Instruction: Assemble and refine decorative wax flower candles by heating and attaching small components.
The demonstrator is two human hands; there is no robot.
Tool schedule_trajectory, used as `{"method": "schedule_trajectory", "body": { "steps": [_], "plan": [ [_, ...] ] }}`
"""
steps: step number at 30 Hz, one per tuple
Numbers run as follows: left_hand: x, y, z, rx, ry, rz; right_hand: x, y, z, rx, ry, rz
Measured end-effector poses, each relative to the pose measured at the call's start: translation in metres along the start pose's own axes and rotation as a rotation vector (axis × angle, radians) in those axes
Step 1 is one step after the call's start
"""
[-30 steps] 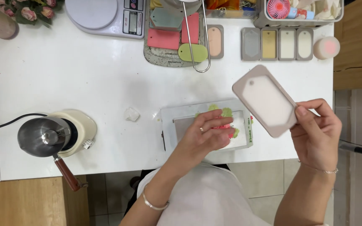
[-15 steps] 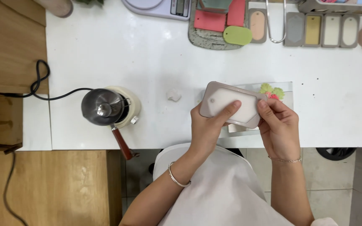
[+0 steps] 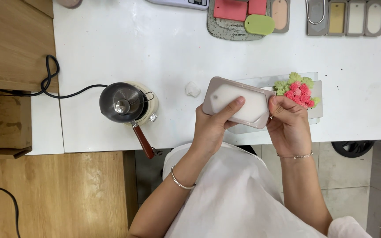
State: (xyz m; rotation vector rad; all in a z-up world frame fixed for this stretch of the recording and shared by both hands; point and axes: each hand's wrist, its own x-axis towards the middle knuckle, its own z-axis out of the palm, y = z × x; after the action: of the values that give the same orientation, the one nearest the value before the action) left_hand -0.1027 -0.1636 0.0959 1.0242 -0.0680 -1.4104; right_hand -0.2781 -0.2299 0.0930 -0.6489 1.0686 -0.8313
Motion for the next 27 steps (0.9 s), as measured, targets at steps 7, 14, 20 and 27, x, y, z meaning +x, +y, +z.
{"method": "schedule_trajectory", "body": {
  "steps": [7, 14, 20, 27],
  "plan": [
    [0.000, -0.008, 0.000, -0.029, -0.027, -0.041, -0.001, 0.003, -0.002, -0.039, 0.010, -0.101],
    [0.002, -0.015, 0.005, -0.053, -0.043, -0.047, -0.001, 0.003, -0.004, -0.083, 0.060, -0.161],
    [0.008, -0.020, 0.005, -0.064, -0.023, -0.080, 0.004, -0.003, -0.004, -0.034, 0.072, -0.068],
    [0.017, -0.023, -0.001, -0.083, -0.014, -0.058, 0.019, 0.008, -0.009, -0.010, 0.093, -0.025]
  ]
}}
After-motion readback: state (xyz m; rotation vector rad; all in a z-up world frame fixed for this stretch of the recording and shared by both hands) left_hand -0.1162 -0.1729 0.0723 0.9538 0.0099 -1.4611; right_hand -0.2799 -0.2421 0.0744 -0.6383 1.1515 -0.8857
